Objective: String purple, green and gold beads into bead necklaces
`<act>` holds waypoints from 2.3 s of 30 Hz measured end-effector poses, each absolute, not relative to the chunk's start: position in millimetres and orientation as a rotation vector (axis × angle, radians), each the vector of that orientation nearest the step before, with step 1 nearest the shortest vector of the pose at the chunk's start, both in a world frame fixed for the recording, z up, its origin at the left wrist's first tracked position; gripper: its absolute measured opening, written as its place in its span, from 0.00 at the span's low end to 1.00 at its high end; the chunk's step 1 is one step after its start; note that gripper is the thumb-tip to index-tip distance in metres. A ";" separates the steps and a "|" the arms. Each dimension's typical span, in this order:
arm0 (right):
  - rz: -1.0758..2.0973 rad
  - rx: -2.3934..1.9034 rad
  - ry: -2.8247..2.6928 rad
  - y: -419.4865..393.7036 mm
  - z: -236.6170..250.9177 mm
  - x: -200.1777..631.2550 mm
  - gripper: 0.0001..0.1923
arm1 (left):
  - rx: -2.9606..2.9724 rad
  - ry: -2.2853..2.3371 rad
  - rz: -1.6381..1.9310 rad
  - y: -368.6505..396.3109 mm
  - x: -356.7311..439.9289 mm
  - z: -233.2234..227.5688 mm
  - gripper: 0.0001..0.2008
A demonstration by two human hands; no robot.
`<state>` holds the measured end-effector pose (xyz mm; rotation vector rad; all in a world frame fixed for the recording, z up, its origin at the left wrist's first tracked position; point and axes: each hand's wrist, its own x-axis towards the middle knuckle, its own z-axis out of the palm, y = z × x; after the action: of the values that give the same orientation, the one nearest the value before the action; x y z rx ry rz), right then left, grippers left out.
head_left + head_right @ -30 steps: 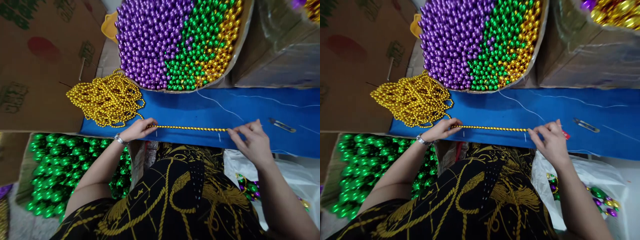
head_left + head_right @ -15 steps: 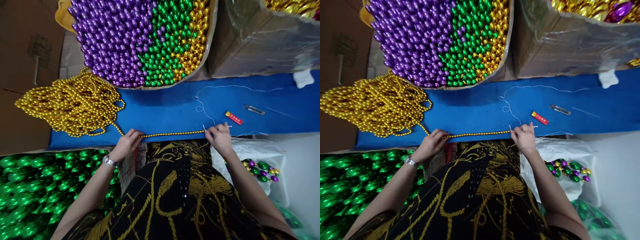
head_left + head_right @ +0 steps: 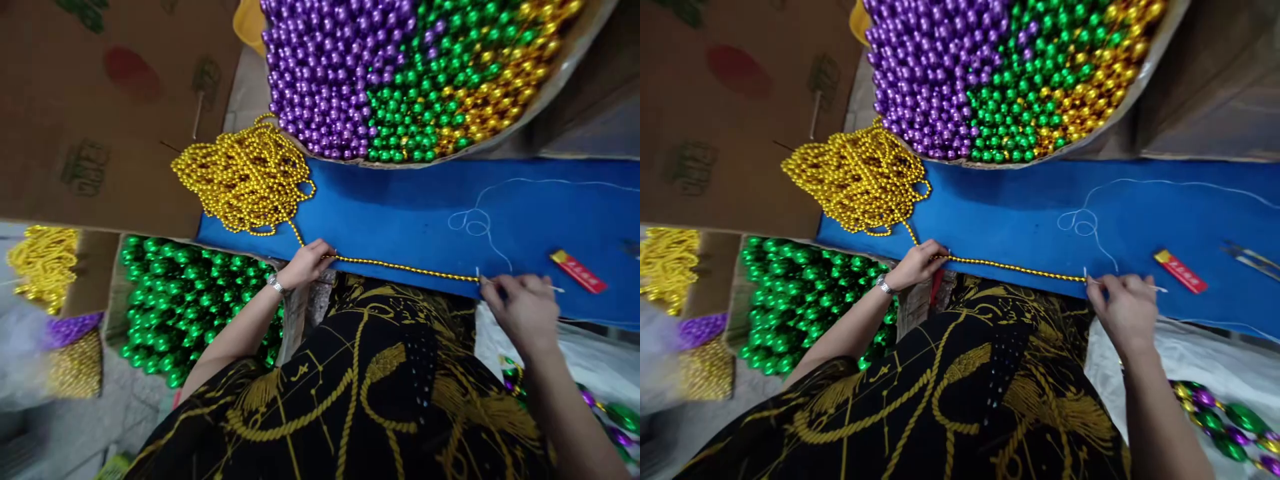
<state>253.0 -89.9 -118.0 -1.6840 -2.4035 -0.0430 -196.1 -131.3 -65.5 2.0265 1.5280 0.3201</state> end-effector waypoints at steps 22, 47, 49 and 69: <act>-0.140 -1.592 -2.361 -70.6 -95.8 247.1 0.31 | 2.204 1.560 0.122 -119.0 -189.6 -63.3 0.07; 0.400 -1.072 -2.721 59.6 -59.4 172.0 0.18 | 1.865 1.505 0.548 -34.8 -212.3 -8.8 0.14; 0.187 -1.430 -2.662 75.3 -58.9 243.8 0.17 | 1.829 1.601 0.546 -39.4 -235.9 -15.1 0.13; -0.204 -2.318 -2.192 -30.0 -91.3 395.7 0.24 | 1.990 1.630 0.332 -29.3 -218.8 -34.5 0.13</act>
<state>395.7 -30.0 -91.3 -2.3179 -2.1916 -0.2043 -218.8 -29.3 -34.5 1.9901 1.6303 0.3321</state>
